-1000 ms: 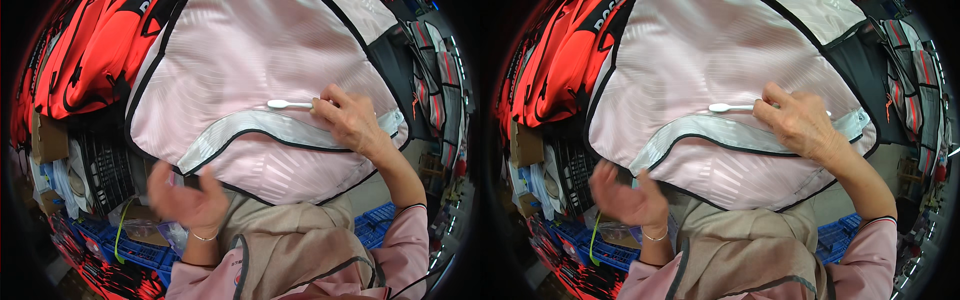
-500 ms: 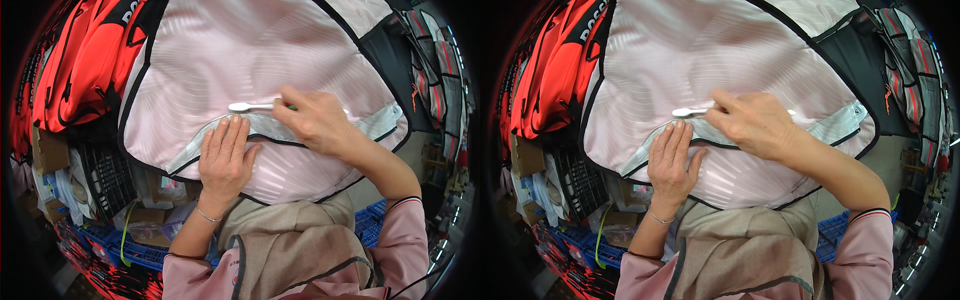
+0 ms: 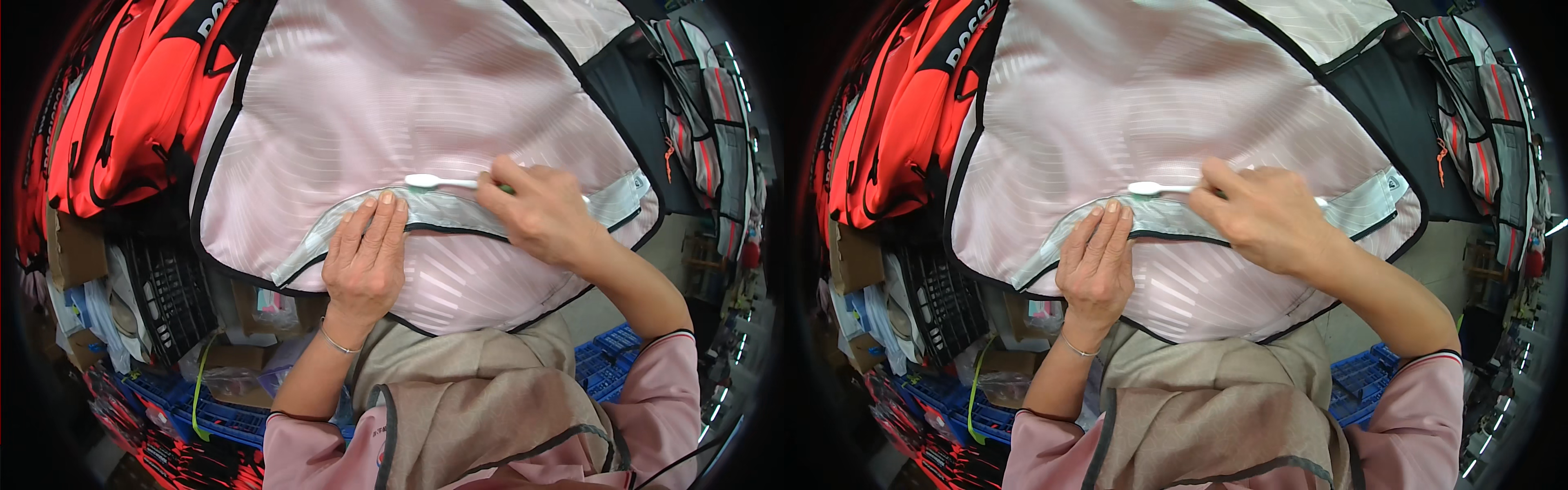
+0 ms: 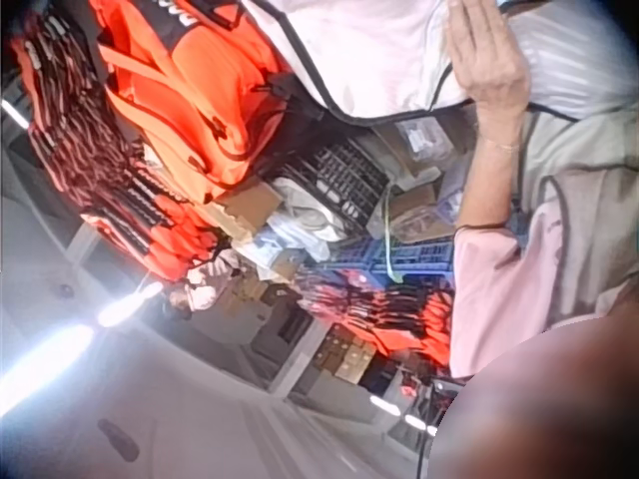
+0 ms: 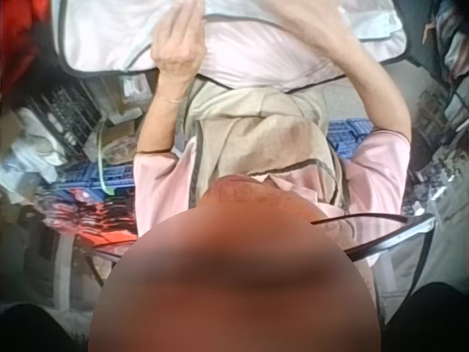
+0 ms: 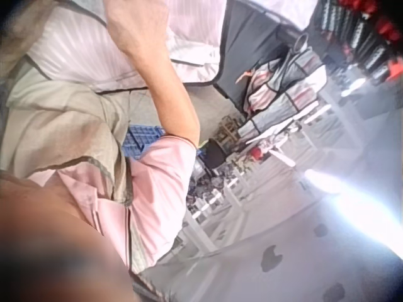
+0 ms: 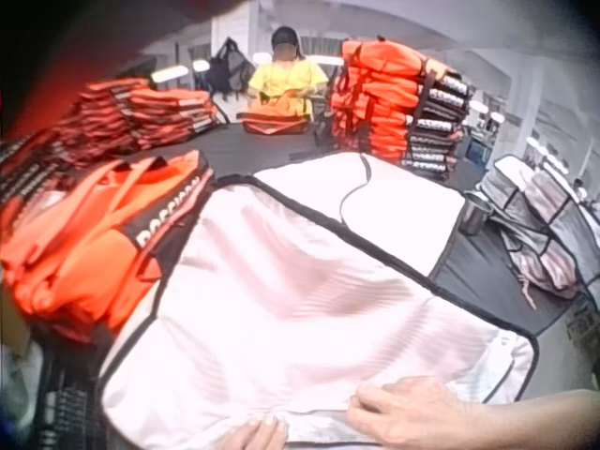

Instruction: Use a toothbrush to scrub and clean the zipper of a large sports bag.

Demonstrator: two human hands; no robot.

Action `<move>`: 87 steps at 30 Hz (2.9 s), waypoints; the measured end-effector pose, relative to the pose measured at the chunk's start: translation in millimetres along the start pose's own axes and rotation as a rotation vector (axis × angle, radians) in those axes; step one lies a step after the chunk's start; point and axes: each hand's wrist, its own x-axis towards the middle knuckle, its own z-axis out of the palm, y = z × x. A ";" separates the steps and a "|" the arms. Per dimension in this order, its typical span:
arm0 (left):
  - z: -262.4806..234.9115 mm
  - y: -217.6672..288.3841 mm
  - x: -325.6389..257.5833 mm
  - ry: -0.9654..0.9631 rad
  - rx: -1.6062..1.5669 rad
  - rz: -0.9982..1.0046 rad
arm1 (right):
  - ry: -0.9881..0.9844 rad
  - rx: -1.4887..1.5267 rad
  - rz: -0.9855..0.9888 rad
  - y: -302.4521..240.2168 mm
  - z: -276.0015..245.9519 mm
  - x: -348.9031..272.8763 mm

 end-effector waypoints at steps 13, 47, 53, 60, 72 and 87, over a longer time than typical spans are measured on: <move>4.3 0.2 7.6 0.027 -0.056 0.028 | -0.017 0.014 -0.107 -7.0 20.1 34.3; -12.9 1.2 17.4 -0.300 -0.117 0.205 | 0.266 0.157 0.255 -45.3 39.7 -33.7; -13.6 0.7 16.5 -0.306 -0.047 0.250 | 0.248 0.079 0.288 -44.8 50.7 -31.5; -14.8 -3.3 14.2 -0.361 -0.017 0.251 | 0.272 0.107 0.252 -40.4 53.8 -31.5; -15.2 3.4 17.4 -0.413 0.135 0.257 | 0.264 0.396 0.298 -14.7 28.3 -1.7; -15.5 7.7 21.2 -0.480 0.094 0.287 | 0.001 0.553 0.665 18.2 7.6 44.2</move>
